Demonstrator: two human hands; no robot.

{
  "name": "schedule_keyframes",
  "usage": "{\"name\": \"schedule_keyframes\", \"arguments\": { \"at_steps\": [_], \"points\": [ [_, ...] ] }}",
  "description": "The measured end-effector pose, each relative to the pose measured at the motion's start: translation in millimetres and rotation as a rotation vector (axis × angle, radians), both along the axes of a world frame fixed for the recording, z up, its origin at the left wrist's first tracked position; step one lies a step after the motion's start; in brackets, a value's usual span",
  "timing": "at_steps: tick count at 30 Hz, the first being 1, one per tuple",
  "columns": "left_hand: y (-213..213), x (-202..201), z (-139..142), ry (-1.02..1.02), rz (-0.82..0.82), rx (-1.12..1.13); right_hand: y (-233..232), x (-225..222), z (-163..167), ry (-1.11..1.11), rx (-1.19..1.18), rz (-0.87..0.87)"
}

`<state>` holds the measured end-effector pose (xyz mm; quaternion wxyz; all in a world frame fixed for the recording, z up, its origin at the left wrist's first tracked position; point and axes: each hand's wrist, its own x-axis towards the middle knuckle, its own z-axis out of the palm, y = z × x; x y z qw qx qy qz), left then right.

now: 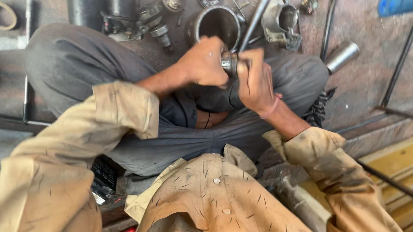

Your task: The person sits on the ground and works on a starter motor armature, fitting carbon brushes and a spring assembly onto the commutator by hand. They press and seat the brush holder, turn the component over, and repeatedly adjust the parts until the assembly fits together.

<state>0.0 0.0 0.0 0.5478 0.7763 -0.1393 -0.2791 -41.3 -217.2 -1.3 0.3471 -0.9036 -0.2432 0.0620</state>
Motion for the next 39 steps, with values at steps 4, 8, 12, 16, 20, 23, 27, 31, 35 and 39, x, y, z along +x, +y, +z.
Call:
{"name": "schedule_keyframes", "arguments": {
  "at_steps": [4,8,12,16,20,23,27,31,35,39],
  "points": [
    [64,-21,42,0.497,-0.154,-0.241,56,-12,51,-0.285,0.046,0.243],
    [38,-26,33,0.393,-0.046,-0.075,47,-23,44,-0.02,0.103,-0.053],
    [27,-36,35,-0.138,0.072,0.107,60,-26,50,0.408,0.233,-0.381],
    [62,-36,47,-0.2,0.093,0.182,96,-17,69,0.731,0.284,-0.518],
    [96,-17,60,0.186,0.025,-0.006,111,-8,95,0.417,0.139,-0.206],
    [133,-13,81,0.754,-0.153,-0.286,132,-5,128,0.152,0.017,0.063],
    [160,-18,95,0.882,-0.252,-0.383,163,-12,146,0.093,0.12,0.148],
    [175,6,101,0.388,-0.204,-0.172,188,6,154,0.494,0.312,-0.305],
    [196,13,111,0.166,-0.132,-0.119,201,25,156,1.046,0.722,-0.671],
    [199,14,121,0.113,-0.121,-0.213,197,24,159,0.882,0.576,-0.696]
  ]
}}
